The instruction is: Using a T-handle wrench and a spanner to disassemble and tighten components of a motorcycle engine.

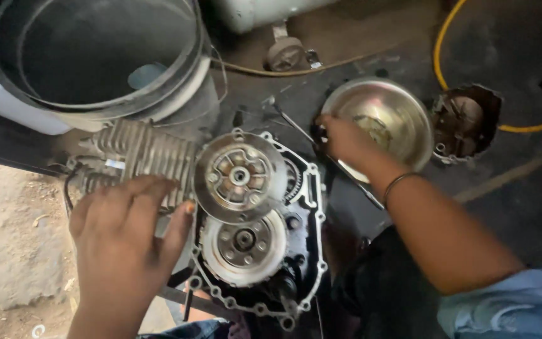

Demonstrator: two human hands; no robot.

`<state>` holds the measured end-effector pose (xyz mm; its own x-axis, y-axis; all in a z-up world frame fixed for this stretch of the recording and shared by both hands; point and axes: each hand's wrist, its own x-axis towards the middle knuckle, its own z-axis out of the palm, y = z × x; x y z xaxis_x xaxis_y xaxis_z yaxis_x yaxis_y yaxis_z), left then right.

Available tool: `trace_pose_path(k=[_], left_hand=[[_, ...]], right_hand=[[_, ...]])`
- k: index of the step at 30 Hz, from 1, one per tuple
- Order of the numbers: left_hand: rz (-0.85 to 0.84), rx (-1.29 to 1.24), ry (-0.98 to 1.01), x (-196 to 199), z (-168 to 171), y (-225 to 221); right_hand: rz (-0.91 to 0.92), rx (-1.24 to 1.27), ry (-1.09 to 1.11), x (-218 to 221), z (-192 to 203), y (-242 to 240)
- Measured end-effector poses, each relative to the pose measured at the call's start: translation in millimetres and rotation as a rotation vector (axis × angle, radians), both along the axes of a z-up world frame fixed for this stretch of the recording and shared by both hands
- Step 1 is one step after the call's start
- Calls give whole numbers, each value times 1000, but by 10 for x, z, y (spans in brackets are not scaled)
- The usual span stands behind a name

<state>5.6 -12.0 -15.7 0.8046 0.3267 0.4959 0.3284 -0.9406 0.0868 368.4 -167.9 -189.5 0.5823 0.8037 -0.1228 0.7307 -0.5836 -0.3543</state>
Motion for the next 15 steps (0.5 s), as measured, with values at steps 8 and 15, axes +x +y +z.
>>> trace_pose_path(k=[8,15], left_hand=[[-8,-86,-52,188,150,-275],[-42,-83,-46,244,51,-280]], right_hand=[[129,-60,140,32,-132,-328],[194,-91,186,102,-80,-344]])
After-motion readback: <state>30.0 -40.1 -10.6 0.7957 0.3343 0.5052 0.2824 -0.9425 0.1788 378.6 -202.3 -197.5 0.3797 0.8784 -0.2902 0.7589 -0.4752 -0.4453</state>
